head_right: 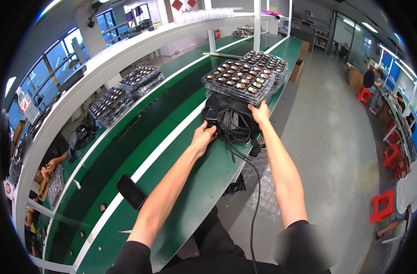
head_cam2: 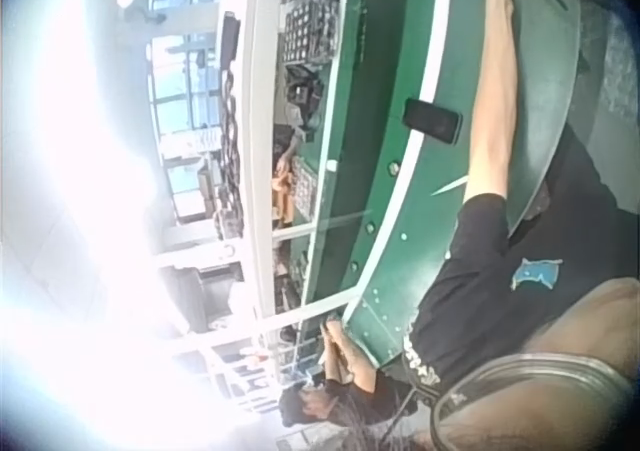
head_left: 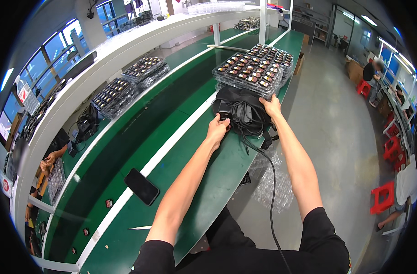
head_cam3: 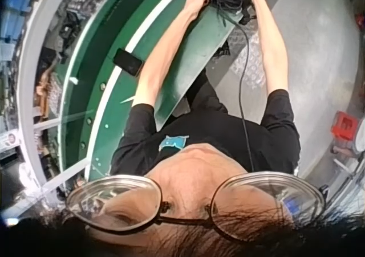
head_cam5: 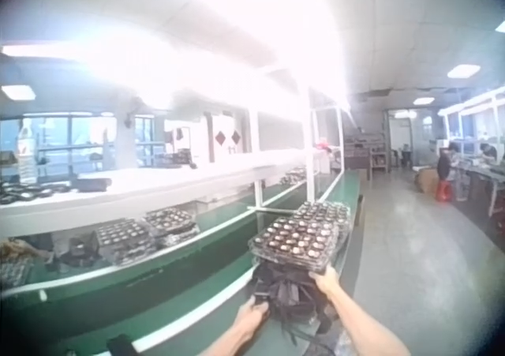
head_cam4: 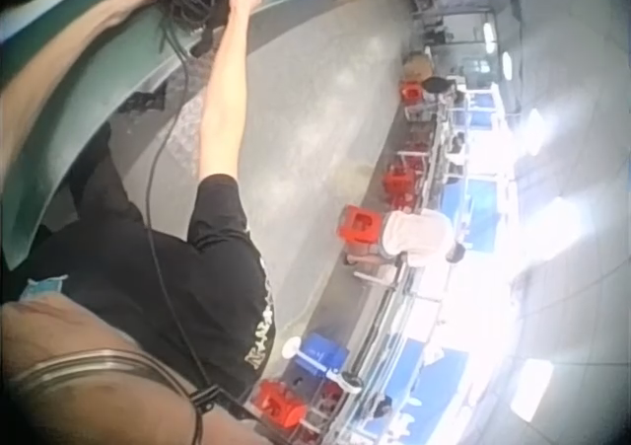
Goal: Assembling and inspecting internal components of a small electronic device using a precision tool.
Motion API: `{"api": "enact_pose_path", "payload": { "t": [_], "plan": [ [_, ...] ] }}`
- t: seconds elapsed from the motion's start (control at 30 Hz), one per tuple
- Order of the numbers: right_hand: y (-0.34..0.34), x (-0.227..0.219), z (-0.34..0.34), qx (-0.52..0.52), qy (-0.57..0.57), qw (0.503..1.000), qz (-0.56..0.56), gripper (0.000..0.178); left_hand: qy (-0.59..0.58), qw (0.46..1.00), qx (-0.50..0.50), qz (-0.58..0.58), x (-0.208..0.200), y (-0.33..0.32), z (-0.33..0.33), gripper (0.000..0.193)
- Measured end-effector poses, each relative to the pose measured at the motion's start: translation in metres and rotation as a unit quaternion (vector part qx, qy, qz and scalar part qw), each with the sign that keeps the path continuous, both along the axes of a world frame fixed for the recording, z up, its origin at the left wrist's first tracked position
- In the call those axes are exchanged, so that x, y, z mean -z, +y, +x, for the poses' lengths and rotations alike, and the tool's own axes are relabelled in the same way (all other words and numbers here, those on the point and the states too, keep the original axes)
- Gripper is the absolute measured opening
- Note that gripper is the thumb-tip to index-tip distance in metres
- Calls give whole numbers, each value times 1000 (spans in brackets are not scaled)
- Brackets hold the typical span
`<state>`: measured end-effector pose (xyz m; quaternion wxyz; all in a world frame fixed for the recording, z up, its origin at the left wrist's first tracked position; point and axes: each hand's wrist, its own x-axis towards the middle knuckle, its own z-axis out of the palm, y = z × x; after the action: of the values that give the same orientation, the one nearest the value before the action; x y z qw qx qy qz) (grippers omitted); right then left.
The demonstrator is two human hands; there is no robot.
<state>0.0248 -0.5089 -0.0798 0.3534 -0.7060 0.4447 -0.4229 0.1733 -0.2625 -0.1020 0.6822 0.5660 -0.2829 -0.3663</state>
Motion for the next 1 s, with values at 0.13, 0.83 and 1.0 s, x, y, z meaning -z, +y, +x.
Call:
{"api": "enact_pose_path", "payload": {
  "t": [0.13, 0.83, 1.0],
  "plan": [
    [11, -3, -5, -42, -4, 999, 22, 105, -14, 1000, -8, 18, 1, 5, 1, 91],
    [26, 464, -314, 121, 126, 941, 291, 26, -552, 822, 43, 134, 3, 161, -110, 35],
    [130, 608, -286, 107, 373, 872, 299, 38, -589, 785, -3, 191, 10, 154, -122, 39]
  ]
}}
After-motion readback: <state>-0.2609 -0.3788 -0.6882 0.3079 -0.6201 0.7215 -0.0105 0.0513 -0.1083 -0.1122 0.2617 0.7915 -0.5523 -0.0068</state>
